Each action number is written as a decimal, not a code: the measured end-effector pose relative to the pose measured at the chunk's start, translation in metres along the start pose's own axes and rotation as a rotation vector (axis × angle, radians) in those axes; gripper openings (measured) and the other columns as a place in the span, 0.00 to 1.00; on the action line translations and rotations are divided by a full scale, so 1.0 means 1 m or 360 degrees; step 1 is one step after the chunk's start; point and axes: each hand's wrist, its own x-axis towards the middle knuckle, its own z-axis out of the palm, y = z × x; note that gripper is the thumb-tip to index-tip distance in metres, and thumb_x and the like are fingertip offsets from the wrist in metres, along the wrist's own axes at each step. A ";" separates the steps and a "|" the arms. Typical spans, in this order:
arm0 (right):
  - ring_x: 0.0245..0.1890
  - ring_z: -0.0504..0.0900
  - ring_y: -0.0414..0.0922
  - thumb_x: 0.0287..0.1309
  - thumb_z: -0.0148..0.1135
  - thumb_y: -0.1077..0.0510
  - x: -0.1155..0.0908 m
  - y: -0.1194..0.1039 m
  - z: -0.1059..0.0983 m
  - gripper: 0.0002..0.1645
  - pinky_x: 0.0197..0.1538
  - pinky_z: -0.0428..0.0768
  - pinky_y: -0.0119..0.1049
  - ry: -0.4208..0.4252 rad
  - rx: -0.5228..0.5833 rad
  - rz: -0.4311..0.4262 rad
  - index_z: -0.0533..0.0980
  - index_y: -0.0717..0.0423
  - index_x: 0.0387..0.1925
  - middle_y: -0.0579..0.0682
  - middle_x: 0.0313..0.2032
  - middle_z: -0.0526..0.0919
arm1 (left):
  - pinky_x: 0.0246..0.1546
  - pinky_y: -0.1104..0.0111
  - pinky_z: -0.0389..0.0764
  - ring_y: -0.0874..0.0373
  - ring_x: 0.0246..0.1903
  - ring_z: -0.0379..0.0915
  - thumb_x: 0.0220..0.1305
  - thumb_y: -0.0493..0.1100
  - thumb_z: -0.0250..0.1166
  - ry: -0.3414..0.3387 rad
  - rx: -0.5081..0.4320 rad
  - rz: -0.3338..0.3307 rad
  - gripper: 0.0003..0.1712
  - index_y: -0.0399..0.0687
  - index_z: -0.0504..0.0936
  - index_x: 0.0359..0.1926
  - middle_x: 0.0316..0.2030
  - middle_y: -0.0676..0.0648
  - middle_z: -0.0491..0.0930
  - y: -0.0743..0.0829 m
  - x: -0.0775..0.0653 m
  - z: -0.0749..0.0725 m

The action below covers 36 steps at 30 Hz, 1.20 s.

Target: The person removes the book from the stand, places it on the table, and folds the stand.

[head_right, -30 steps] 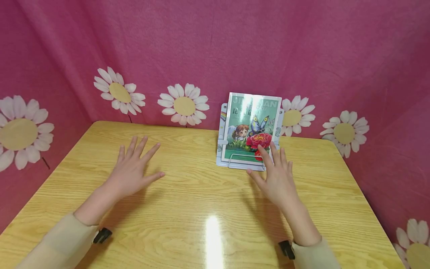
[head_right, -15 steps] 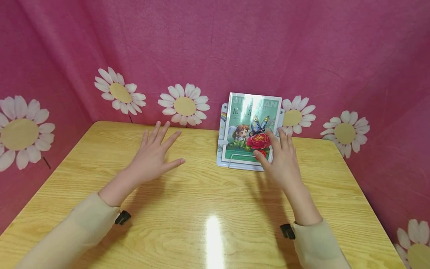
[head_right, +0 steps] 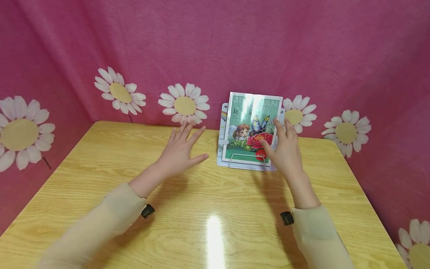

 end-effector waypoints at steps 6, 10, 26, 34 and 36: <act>0.69 0.48 0.65 0.60 0.60 0.45 0.012 0.005 0.003 0.46 0.59 0.57 0.70 0.0025 0.0024 0.0012 0.50 0.52 0.72 0.64 0.71 0.46 | 0.69 0.46 0.40 0.46 0.73 0.29 0.60 0.70 0.54 0.0001 -0.0120 -0.0004 0.47 0.61 0.48 0.74 0.74 0.42 0.40 0.015 0.016 0.010; 0.68 0.52 0.65 0.59 0.61 0.48 0.022 0.009 0.007 0.45 0.62 0.57 0.67 0.0077 0.0126 -0.0028 0.52 0.54 0.72 0.65 0.70 0.51 | 0.70 0.47 0.43 0.46 0.73 0.30 0.60 0.69 0.55 -0.0017 -0.0251 -0.0038 0.48 0.61 0.47 0.74 0.74 0.43 0.40 0.026 0.026 0.014; 0.54 0.72 0.61 0.56 0.64 0.50 0.038 0.026 0.028 0.48 0.53 0.75 0.54 0.0285 0.0448 0.0218 0.51 0.55 0.72 0.65 0.61 0.66 | 0.65 0.52 0.60 0.49 0.69 0.49 0.62 0.63 0.58 -0.0008 -0.0920 -0.0216 0.45 0.53 0.52 0.73 0.71 0.44 0.52 0.052 0.050 0.043; 0.52 0.74 0.58 0.59 0.61 0.47 0.041 0.034 0.036 0.47 0.53 0.75 0.50 0.0245 0.0540 0.0408 0.50 0.57 0.72 0.64 0.57 0.70 | 0.65 0.53 0.62 0.49 0.68 0.54 0.62 0.58 0.60 0.0085 -0.1186 -0.0276 0.45 0.47 0.52 0.73 0.69 0.43 0.56 0.055 0.062 0.056; 0.50 0.75 0.55 0.60 0.60 0.47 0.041 0.035 0.038 0.46 0.50 0.77 0.44 0.0253 0.0550 0.0446 0.51 0.56 0.72 0.62 0.55 0.71 | 0.65 0.53 0.62 0.49 0.68 0.55 0.63 0.57 0.60 0.0106 -0.1230 -0.0289 0.44 0.47 0.51 0.73 0.69 0.42 0.56 0.055 0.064 0.060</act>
